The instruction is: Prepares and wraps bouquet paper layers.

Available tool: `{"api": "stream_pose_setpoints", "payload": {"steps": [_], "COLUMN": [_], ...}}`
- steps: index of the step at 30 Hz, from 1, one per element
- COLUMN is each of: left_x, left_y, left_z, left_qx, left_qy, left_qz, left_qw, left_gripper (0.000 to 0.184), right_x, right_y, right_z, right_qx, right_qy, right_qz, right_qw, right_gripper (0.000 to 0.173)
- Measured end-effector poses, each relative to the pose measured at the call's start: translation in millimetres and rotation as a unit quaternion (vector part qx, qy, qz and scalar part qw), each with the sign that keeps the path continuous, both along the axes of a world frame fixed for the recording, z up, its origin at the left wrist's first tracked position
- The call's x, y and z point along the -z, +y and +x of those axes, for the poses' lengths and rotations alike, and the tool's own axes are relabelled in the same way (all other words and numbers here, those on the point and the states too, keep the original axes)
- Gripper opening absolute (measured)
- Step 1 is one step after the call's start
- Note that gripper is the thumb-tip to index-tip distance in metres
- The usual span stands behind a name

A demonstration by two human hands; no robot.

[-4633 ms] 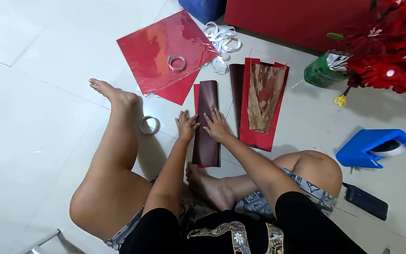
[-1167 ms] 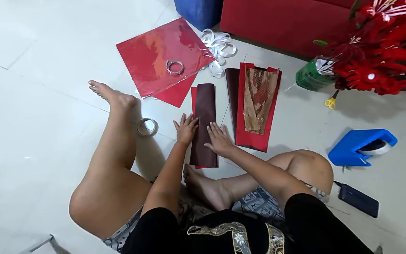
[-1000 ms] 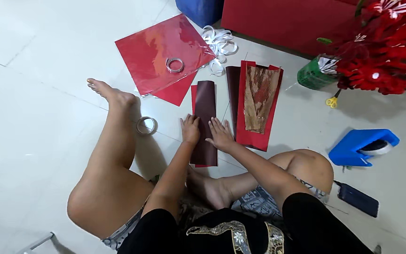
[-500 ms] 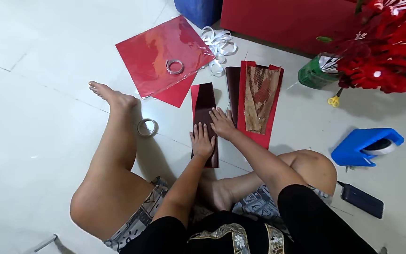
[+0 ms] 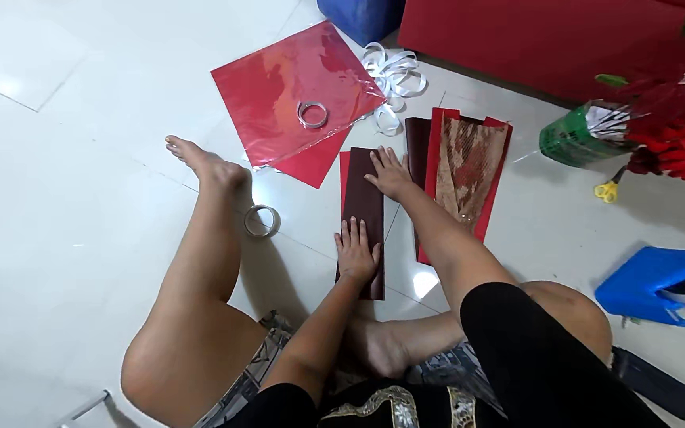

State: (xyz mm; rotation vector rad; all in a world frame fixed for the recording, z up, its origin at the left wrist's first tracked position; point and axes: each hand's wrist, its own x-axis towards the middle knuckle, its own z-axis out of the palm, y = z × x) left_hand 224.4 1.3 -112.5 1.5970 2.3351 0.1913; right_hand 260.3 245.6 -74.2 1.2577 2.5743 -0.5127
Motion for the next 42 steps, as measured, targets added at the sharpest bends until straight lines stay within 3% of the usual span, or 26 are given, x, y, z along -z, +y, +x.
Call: {"api": "stream_pose_setpoints", "payload": {"steps": [5, 9, 15, 20, 23, 25, 26, 30, 32, 35, 38, 42], "left_x": [2.8, 0.8, 2.2, 6.3, 6.9, 9.5, 12.9, 13.7, 12.0, 15.1, 14.3, 12.5], "left_y": [-0.2, 0.3, -0.2, 0.9, 1.7, 0.7, 0.8, -0.5, -0.5, -2.1, -2.5, -2.0], "left_z": [1.3, 0.8, 1.2, 1.3, 1.0, 0.6, 0.1, -0.6, -0.4, -2.3, -2.8, -2.5], "left_qx": [0.000, 0.004, 0.010, 0.013, 0.016, 0.017, 0.019, 0.031, 0.035, 0.038, 0.041, 0.039], "left_qy": [0.021, 0.013, 0.015, 0.035, 0.038, 0.042, 0.047, 0.058, 0.062, 0.074, 0.074, 0.069], "left_qz": [0.034, -0.001, 0.022, 0.035, 0.043, 0.055, 0.070, 0.078, 0.071, 0.083, 0.085, 0.060], "left_qw": [0.999, 1.000, 1.000, 0.999, 0.998, 0.997, 0.996, 0.995, 0.995, 0.993, 0.993, 0.995], "left_gripper": [0.072, 0.071, 0.077, 0.076, 0.077, 0.077, 0.077, 0.072, 0.068, 0.065, 0.063, 0.063], "right_x": [-1.3, 13.0, -23.8, -91.7, -131.8, -140.1, -141.5, -128.5, -115.9, -101.8, -89.8, -63.5], "right_y": [-5.7, -46.0, -99.5, -95.8, -85.6, -81.8, -84.0, -109.8, -122.3, -134.3, -126.9, -114.2], "right_z": [-1.1, 19.8, 65.5, 167.3, 261.8, 340.5, 378.5, 499.1, 533.7, 540.5, 525.2, 521.2], "right_qx": [0.016, 0.003, -0.026, 0.033, 0.168, 0.315, 0.396, 0.657, 0.733, 0.778, 0.784, 0.785], "right_qy": [-0.010, 0.018, 0.020, 0.061, 0.150, 0.255, 0.313, 0.460, 0.449, 0.462, 0.476, 0.503], "right_qz": [0.006, 0.037, -0.065, -0.123, -0.128, -0.087, -0.051, 0.139, 0.171, 0.056, -0.040, -0.020], "right_qw": [1.000, 0.999, 0.997, 0.990, 0.966, 0.910, 0.862, 0.581, 0.481, 0.421, 0.396, 0.361], "right_gripper": [0.083, 0.084, 0.077, 0.056, 0.046, 0.044, 0.043, 0.045, 0.043, 0.048, 0.052, 0.049]}}
